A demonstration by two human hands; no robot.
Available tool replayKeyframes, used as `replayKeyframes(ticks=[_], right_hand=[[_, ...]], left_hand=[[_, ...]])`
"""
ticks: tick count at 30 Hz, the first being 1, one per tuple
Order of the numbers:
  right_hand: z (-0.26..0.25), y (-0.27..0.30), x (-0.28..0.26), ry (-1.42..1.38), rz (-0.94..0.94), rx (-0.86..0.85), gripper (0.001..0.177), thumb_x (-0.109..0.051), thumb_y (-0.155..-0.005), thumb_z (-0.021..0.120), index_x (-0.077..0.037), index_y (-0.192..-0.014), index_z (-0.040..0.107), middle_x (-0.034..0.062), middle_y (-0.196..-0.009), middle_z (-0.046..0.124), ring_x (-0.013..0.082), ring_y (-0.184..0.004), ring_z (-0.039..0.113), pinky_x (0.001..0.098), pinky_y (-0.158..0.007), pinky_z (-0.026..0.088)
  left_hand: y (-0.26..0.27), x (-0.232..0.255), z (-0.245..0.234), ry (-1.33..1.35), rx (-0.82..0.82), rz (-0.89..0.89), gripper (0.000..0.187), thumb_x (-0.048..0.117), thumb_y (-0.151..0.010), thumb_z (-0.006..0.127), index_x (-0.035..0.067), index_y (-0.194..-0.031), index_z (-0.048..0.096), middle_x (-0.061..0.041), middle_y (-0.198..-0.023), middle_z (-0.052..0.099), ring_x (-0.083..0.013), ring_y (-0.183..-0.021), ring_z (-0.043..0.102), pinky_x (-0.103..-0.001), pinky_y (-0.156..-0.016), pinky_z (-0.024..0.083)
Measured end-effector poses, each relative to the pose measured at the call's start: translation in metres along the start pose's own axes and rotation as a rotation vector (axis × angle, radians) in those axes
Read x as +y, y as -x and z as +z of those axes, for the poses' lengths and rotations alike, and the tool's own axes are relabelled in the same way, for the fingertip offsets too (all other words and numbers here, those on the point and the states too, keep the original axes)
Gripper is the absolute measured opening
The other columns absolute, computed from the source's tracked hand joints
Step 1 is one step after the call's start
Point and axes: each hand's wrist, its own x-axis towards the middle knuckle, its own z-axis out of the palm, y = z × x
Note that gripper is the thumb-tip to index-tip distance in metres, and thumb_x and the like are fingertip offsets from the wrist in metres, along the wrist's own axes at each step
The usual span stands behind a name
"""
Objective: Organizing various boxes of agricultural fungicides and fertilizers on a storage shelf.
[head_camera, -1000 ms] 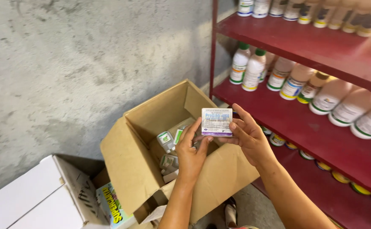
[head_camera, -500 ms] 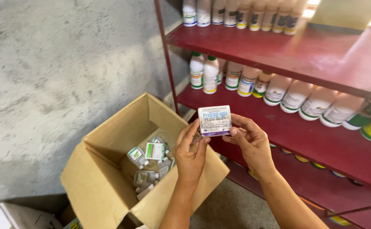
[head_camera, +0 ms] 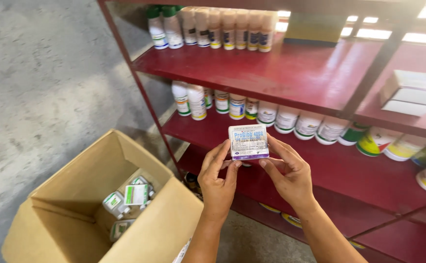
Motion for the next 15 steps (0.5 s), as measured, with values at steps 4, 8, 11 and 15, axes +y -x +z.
replayKeyframes(ticks=[4,8,11,15], right_hand=[[-0.048,-0.001,0.002,0.017,-0.041,0.060,0.054,0.003,-0.091,0.069,-0.007,-0.142,0.058,0.0120,-0.145,0.060,0.0180,-0.125,0.065,0.0315,-0.097,0.060],[-0.096,0.002,0.000,0.099,-0.097,0.134,0.055,0.003,-0.090,0.072,-0.007,-0.142,0.059,0.0124,-0.144,0.062,0.0174,-0.125,0.064,0.0302,-0.096,0.062],[-0.130,0.006,-0.005,0.147,-0.116,0.180,0.056,0.002,-0.089,0.072,-0.007,-0.143,0.059,0.0125,-0.144,0.063,0.0176,-0.125,0.064,0.0305,-0.096,0.061],[-0.171,0.006,-0.010,0.167,-0.137,0.236,0.056,0.003,-0.090,0.072,-0.006,-0.144,0.059,0.0130,-0.144,0.063,0.0180,-0.126,0.064,0.0312,-0.098,0.060]], left_hand=[[0.002,0.009,0.047,0.022,-0.034,0.024,0.051,-0.008,-0.089,0.072,0.005,-0.138,0.063,-0.013,-0.133,0.064,-0.0196,-0.113,0.070,-0.030,-0.086,0.062],[0.005,0.026,0.093,0.032,-0.081,0.057,0.051,-0.009,-0.091,0.072,0.005,-0.139,0.063,-0.014,-0.133,0.064,-0.0195,-0.113,0.070,-0.030,-0.088,0.062],[0.007,0.036,0.124,0.035,-0.119,0.086,0.052,-0.009,-0.090,0.072,0.005,-0.139,0.063,-0.014,-0.133,0.064,-0.0195,-0.113,0.070,-0.030,-0.089,0.061],[0.006,0.045,0.166,0.089,-0.169,0.133,0.053,-0.011,-0.089,0.071,0.005,-0.139,0.063,-0.014,-0.132,0.064,-0.0202,-0.116,0.069,-0.030,-0.089,0.062]])
